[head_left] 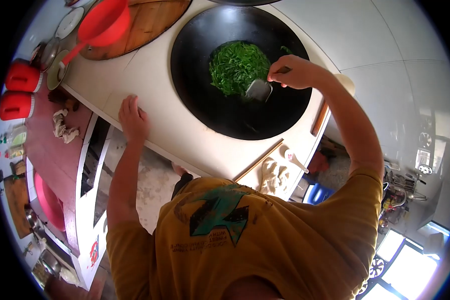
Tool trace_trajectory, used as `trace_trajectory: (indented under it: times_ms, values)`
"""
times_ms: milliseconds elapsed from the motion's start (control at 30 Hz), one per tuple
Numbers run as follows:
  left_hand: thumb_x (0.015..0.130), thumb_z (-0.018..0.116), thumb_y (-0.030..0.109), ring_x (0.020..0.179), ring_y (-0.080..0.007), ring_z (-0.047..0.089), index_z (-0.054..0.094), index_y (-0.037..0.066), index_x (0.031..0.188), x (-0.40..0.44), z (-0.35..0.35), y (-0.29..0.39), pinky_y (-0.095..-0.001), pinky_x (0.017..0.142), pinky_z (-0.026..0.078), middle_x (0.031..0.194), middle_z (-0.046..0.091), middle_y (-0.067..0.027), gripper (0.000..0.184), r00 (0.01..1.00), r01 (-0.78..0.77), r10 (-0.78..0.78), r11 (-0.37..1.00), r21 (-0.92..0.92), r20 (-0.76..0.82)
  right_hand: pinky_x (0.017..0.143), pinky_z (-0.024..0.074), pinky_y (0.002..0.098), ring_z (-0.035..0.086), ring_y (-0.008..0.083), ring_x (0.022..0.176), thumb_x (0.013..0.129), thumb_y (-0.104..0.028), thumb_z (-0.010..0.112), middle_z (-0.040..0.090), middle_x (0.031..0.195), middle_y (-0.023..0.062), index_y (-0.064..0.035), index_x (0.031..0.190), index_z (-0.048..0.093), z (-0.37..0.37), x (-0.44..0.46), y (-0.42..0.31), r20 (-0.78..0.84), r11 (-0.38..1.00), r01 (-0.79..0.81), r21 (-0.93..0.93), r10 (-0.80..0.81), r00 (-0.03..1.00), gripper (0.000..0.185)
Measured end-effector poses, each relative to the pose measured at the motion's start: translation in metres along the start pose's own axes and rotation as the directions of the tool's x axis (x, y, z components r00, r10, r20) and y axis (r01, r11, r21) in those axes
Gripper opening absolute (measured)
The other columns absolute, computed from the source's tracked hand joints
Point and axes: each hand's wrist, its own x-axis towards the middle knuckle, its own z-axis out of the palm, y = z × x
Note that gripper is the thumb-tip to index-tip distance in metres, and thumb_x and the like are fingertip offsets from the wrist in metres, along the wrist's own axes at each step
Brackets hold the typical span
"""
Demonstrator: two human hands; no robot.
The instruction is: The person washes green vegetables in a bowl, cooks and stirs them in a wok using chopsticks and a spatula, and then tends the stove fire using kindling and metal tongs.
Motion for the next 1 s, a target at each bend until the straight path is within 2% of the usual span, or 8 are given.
trace_trajectory:
  times_ms: [100,233,367,500,700,800,900,1000]
  values:
    - [0.078,0.055,0.007,0.123,-0.0332,0.042,0.05,0.008,0.121,-0.001,0.001,-0.001,-0.0463,0.102,0.034,0.129,0.047,-0.0132,0.043,1.0,0.007,-0.007,1.0,0.022,0.005,0.07,0.0493,0.0254,0.065,0.0102,0.072,0.087,-0.022,0.057,0.063,0.074,0.0004,-0.0109,0.094,0.07,-0.019,-0.031,-0.027,0.214,0.974,-0.158,0.16,0.122,0.969,0.018]
    - [0.078,0.055,0.007,0.123,-0.0336,0.042,0.05,0.008,0.121,-0.001,0.002,-0.002,-0.0468,0.101,0.034,0.13,0.047,-0.0133,0.043,1.0,-0.009,0.009,1.0,0.016,0.0,0.066,0.0482,0.0274,0.065,0.0116,0.074,0.087,-0.019,0.054,0.065,0.076,0.0017,-0.0059,0.093,0.069,-0.008,-0.039,-0.051,0.316,0.981,-0.076,0.177,0.017,0.949,0.021]
    - [0.076,0.052,0.006,0.123,-0.0338,0.042,0.05,0.01,0.123,-0.002,0.004,-0.004,-0.0475,0.102,0.032,0.131,0.047,-0.0138,0.047,1.0,-0.004,0.004,1.0,-0.009,-0.017,0.068,0.0494,0.032,0.065,0.0173,0.074,0.087,-0.019,0.056,0.066,0.079,0.0057,-0.0061,0.093,0.068,0.02,-0.012,-0.035,0.261,0.997,0.072,-0.017,-0.065,0.963,0.019]
    - [0.08,0.054,0.009,0.123,-0.0337,0.042,0.05,0.009,0.121,-0.002,0.002,-0.002,-0.0465,0.102,0.033,0.131,0.047,-0.0134,0.041,1.0,0.018,-0.018,1.0,0.015,-0.005,0.078,0.0487,0.0371,0.061,0.0269,0.093,0.085,-0.02,0.059,0.065,0.093,0.0051,-0.0113,0.094,0.068,0.066,0.026,0.024,0.0,0.955,0.114,-0.273,-0.119,0.993,0.016]
    - [0.079,0.054,0.008,0.124,-0.0338,0.041,0.05,0.009,0.12,-0.002,0.0,-0.001,-0.0459,0.103,0.032,0.131,0.047,-0.0137,0.042,0.999,0.037,-0.037,0.999,-0.002,0.018,0.078,0.0491,0.0403,0.062,0.0319,0.09,0.081,-0.019,0.054,0.066,0.091,0.0115,-0.0119,0.089,0.068,0.049,0.015,0.073,-0.347,0.985,-0.04,-0.167,-0.021,0.938,0.018]
    - [0.078,0.054,0.008,0.124,-0.0344,0.041,0.05,0.008,0.121,0.0,0.001,0.0,-0.046,0.104,0.032,0.131,0.047,-0.0144,0.043,0.999,0.029,-0.029,1.0,-0.01,0.02,0.078,0.0492,0.0416,0.062,0.0352,0.088,0.081,-0.021,0.051,0.066,0.089,0.0149,-0.0108,0.088,0.068,0.011,-0.011,0.061,-0.338,0.936,-0.327,0.128,0.351,0.873,0.02]
    - [0.078,0.055,0.007,0.124,-0.0351,0.041,0.05,0.008,0.121,0.001,0.0,-0.002,-0.0464,0.104,0.032,0.13,0.047,-0.0152,0.043,0.999,0.027,-0.026,1.0,-0.015,0.025,0.079,0.0493,0.0428,0.062,0.0373,0.088,0.082,-0.022,0.051,0.065,0.088,0.0173,-0.0099,0.088,0.068,-0.002,-0.014,0.083,-0.554,0.88,-0.474,0.028,0.409,0.726,0.021]
    - [0.078,0.054,0.007,0.123,-0.0356,0.041,0.049,0.007,0.122,0.001,-0.002,0.001,-0.0469,0.104,0.032,0.13,0.047,-0.0157,0.044,0.999,0.023,-0.022,1.0,-0.011,0.027,0.079,0.0491,0.0441,0.061,0.0388,0.089,0.083,-0.024,0.05,0.065,0.091,0.0176,-0.0088,0.09,0.067,-0.009,-0.015,0.108,-0.632,0.885,-0.466,0.008,0.366,0.684,0.024]
